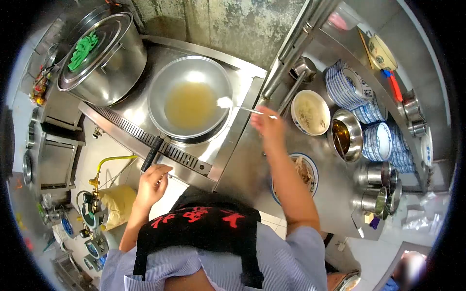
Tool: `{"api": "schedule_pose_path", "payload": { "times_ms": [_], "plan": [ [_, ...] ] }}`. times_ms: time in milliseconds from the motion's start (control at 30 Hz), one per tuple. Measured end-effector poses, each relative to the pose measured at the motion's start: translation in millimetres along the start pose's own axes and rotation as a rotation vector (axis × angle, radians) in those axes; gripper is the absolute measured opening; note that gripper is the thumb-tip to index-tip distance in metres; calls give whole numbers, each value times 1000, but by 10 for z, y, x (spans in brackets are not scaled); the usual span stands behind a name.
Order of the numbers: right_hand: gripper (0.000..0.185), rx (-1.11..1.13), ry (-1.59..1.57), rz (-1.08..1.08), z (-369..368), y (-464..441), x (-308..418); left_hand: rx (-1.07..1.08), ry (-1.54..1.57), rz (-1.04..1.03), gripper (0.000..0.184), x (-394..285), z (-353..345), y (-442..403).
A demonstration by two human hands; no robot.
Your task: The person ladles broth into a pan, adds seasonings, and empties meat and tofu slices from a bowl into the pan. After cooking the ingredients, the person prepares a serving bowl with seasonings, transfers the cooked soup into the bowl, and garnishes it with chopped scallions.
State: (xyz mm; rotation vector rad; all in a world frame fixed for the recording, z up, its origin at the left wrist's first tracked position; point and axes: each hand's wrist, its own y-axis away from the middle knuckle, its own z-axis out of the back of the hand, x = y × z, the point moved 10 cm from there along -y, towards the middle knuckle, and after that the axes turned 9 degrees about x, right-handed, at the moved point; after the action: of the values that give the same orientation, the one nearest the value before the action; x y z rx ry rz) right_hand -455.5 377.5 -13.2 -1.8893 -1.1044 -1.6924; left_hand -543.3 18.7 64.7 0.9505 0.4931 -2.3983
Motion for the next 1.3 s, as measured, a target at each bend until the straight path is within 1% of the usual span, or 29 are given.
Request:
{"api": "schedule_pose_path", "payload": {
  "times_ms": [33,67,100,133,167,200,267,367,433,467,500,533,600,667,733,767,800,867,933,967,1000,1033,1067,1133,1200,1233,1300],
  "plan": [
    [33,52,1,-22,-352,-92,-179,-14,-7,38,21,123,116,68],
    [32,146,101,-4,-613,-288,-476,-28,0,56,20,219,233,117],
    [32,192,214,16,-939,-354,-565,-52,-20,43,20,276,355,164],
    [28,193,314,46,-1109,-499,-884,-75,-44,34,20,336,463,222],
    [25,221,826,143,-1275,-578,-995,-79,-56,66,20,432,541,284],
    [23,183,981,355,-1505,-460,-798,-90,-61,80,20,500,617,329],
    [23,216,922,393,-1735,-343,-622,-102,-77,112,21,628,767,420],
    [22,245,1054,431,-1817,-245,-597,-107,-34,142,22,853,818,531],
    [22,208,879,353,-1712,-208,-619,-56,-38,117,22,892,778,474],
    [22,155,934,509,-1720,-90,-409,-66,-27,88,22,890,744,444],
    [22,92,902,528,-1668,-37,-272,-44,17,77,21,850,700,368],
    [23,85,840,414,-1532,-44,-230,-21,52,74,21,800,648,281],
    [25,-25,457,319,-1133,118,62,1,39,16,20,670,514,132],
    [28,-202,376,376,-538,337,453,21,5,-19,19,571,430,59],
    [28,-335,182,520,238,513,727,34,-19,-69,18,479,276,-27],
    [28,-439,261,553,652,633,825,16,-72,-105,16,445,190,-31],
    [29,-548,338,593,1054,781,867,31,-49,-140,15,305,120,-111],
    [30,-645,410,441,1773,844,719,16,-3,-148,14,156,-51,-189],
    [32,-672,383,306,2321,778,431,51,3,-131,17,-67,-235,-284],
    [33,-674,516,323,2507,704,334,60,8,-141,17,-173,-327,-322],
    [35,-675,649,332,2530,667,402,74,13,-145,17,-267,-427,-353],
    [39,-692,652,360,2584,633,430,76,3,-155,17,-381,-512,-375],
    [40,-696,794,489,2588,722,584,80,-12,-162,17,-482,-567,-387],
    [45,-691,1077,756,1969,1266,1754,79,-36,-162,18,-628,-653,-451],
    [50,-713,1324,929,1786,1522,2670,93,-43,-136,19,-697,-755,-429],
    [50,-746,1400,1092,1837,1543,3005,91,-58,-145,19,-725,-814,-412],
    [38,-844,1486,998,2126,1271,3559,46,-70,-158,21,-833,-874,-384]
  ]
}}
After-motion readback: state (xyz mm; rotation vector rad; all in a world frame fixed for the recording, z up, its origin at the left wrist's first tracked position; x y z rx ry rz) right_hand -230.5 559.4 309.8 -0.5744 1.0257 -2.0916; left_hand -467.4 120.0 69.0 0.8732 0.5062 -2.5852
